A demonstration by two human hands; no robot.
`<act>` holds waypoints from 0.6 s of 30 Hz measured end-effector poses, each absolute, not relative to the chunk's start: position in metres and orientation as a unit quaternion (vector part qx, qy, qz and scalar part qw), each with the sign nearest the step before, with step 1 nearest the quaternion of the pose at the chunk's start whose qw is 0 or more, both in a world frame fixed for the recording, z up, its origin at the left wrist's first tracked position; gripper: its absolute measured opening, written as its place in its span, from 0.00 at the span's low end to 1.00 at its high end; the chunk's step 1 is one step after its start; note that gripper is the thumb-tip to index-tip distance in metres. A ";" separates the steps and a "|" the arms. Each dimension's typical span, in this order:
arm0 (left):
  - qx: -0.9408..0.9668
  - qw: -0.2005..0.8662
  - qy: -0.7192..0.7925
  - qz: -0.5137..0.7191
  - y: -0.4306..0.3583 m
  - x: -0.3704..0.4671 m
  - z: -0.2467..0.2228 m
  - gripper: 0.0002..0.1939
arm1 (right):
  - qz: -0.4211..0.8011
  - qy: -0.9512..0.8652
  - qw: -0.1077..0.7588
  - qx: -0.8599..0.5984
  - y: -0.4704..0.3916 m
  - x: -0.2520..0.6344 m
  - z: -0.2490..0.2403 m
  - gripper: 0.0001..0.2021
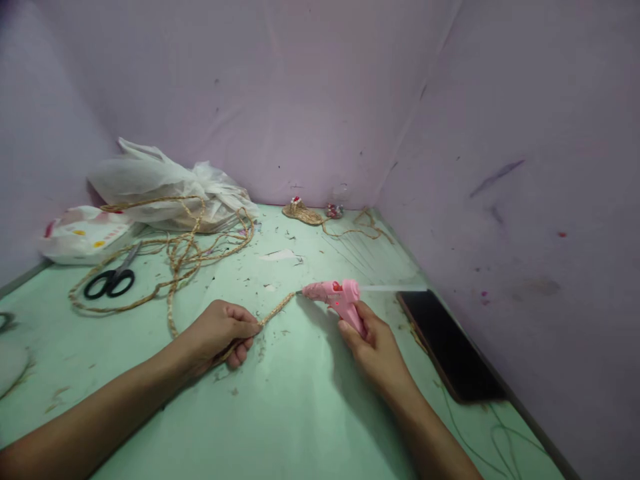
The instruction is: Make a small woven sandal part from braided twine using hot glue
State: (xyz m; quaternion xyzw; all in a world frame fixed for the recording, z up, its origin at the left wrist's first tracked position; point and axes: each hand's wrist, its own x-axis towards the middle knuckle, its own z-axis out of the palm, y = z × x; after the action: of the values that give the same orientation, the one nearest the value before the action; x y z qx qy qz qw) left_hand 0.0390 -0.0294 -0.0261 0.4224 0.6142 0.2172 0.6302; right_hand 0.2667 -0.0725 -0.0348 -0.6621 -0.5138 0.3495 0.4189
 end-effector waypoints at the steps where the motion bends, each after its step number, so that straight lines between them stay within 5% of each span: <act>1: 0.421 0.632 0.613 0.219 -0.029 0.039 -0.027 0.03 | 0.350 -0.509 0.423 -0.663 -0.072 0.267 -0.035 0.19; 10: 0.418 0.646 0.587 0.250 -0.029 0.035 -0.029 0.04 | 0.448 -0.356 0.534 -0.623 -0.044 0.278 -0.028 0.09; 13: 0.423 0.645 0.574 0.275 -0.029 0.032 -0.024 0.06 | 0.447 -0.335 0.516 -0.650 -0.013 0.281 -0.025 0.04; 18: 0.418 0.642 0.548 0.335 -0.028 0.023 -0.011 0.08 | 0.392 -0.379 0.445 -0.711 0.038 0.277 -0.030 0.09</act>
State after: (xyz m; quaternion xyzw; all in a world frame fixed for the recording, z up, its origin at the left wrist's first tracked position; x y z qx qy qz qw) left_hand 0.0235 -0.0275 -0.0110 0.4184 0.5483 0.3346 0.6421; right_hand 0.2769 0.0380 -0.0303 -0.7108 -0.3787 0.3919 0.4446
